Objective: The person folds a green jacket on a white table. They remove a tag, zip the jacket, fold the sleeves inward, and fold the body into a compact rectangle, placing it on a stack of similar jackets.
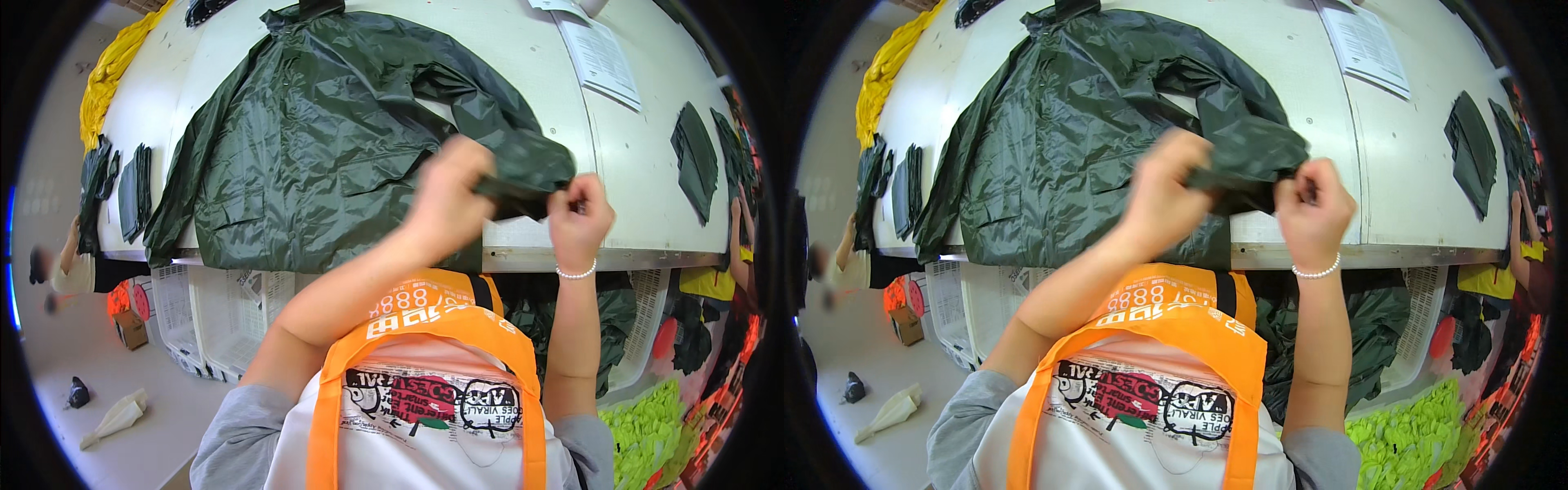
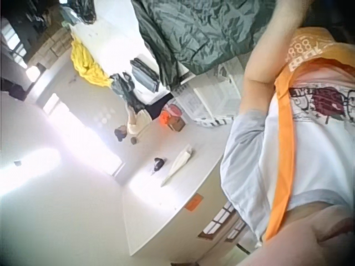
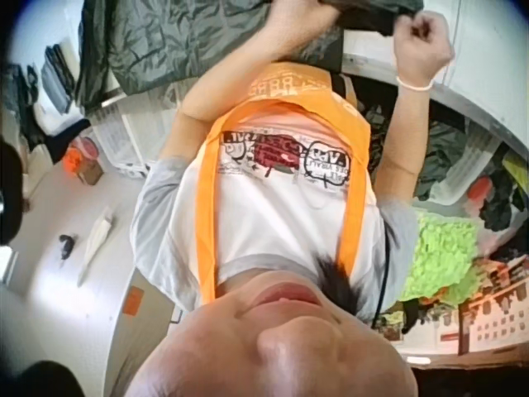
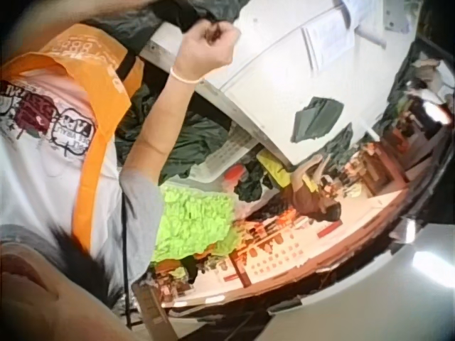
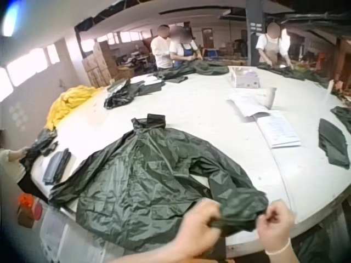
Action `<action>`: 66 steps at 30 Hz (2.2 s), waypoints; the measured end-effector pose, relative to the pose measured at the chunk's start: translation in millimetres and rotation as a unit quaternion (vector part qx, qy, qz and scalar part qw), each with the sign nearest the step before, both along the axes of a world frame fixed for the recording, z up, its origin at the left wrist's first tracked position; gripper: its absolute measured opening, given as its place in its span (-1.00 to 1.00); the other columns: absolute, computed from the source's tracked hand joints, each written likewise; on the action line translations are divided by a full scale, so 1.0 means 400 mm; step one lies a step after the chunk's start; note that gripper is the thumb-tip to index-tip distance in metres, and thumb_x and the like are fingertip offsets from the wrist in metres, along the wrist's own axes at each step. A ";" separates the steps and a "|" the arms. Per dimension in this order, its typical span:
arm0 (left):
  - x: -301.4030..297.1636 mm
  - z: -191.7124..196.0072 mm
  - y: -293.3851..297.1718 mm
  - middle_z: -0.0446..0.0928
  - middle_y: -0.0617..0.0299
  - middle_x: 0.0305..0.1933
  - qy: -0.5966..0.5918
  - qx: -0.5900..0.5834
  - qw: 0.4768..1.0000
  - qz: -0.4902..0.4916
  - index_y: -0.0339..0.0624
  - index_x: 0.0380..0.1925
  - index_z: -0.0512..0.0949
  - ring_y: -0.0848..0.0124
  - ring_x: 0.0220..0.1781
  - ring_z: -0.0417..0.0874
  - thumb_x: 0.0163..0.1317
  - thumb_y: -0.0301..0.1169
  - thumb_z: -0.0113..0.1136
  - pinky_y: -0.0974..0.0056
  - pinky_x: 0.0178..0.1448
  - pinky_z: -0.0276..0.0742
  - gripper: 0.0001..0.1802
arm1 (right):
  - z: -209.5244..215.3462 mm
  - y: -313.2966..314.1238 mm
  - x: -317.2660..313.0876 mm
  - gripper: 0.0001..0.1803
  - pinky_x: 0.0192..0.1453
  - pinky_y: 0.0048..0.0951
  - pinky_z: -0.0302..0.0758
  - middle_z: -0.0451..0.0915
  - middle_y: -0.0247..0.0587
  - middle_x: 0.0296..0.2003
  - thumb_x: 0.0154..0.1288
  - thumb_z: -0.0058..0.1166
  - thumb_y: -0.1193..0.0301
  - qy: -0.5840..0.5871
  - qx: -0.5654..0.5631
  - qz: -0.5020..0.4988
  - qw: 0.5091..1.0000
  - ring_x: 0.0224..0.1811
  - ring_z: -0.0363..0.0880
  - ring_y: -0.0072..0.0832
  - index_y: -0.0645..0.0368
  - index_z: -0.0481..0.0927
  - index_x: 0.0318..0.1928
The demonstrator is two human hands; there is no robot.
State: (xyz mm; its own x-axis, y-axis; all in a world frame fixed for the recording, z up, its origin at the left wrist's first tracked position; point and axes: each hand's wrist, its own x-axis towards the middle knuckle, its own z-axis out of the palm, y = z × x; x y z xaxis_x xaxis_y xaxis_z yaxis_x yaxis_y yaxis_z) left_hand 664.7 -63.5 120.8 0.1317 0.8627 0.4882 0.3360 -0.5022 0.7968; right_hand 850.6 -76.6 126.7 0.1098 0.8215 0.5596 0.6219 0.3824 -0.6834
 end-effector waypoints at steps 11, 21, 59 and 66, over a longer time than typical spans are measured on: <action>-0.092 0.029 -0.033 0.36 0.15 -0.45 0.073 0.080 0.993 0.038 -0.18 -0.59 0.32 0.19 -0.41 0.44 -0.46 -0.75 0.16 0.26 -0.41 0.37 -0.64 | 0.008 -0.080 0.037 -0.69 -0.66 -0.51 0.17 0.29 -0.28 -0.71 -0.27 0.12 0.78 -0.102 0.096 0.066 0.988 -0.73 0.25 -0.40 0.13 0.32 -0.61; -0.087 0.046 -0.042 0.45 0.19 -0.52 0.079 0.133 0.986 -0.065 -0.21 -0.57 0.45 0.28 -0.50 0.50 -0.34 -0.60 0.46 0.35 -0.45 0.41 -0.66 | 0.032 -0.136 0.037 -0.77 -0.59 -0.49 0.28 0.34 -0.27 -0.68 -0.10 0.16 0.65 -0.123 -0.138 0.138 0.973 -0.70 0.32 -0.40 0.18 0.34 -0.54; -0.404 -0.180 -0.179 0.39 0.03 0.16 0.256 -0.070 0.964 0.033 -0.16 0.02 0.43 0.03 0.25 0.33 -0.09 -0.21 0.40 -0.02 0.28 0.20 -0.37 | -0.049 -0.167 -0.272 -0.77 -0.46 -0.54 0.38 0.55 -0.29 -0.61 0.38 -0.06 0.40 0.063 -0.437 0.158 0.883 -0.62 0.44 -0.57 0.26 0.58 -0.10; -0.953 -0.331 -0.401 0.03 0.07 0.45 0.486 -0.290 0.767 0.302 0.03 0.32 0.22 -0.09 0.46 -0.08 0.07 0.14 0.16 -0.24 0.40 -0.17 -0.16 | -0.297 -0.298 -0.405 -0.46 0.36 0.27 -0.13 0.00 -0.20 0.42 0.33 -0.13 0.44 -0.365 -0.430 0.114 0.818 0.47 -0.14 -0.07 -0.03 0.23 0.33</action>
State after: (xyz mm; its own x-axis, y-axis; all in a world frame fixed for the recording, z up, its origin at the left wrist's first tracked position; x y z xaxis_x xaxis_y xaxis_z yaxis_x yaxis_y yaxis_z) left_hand 283.4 -223.8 -11.8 -0.3184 0.9449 -0.0757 0.9451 0.3226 0.0524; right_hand 688.5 -195.8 8.0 -0.2073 0.8985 -0.3869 0.9636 0.1192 -0.2394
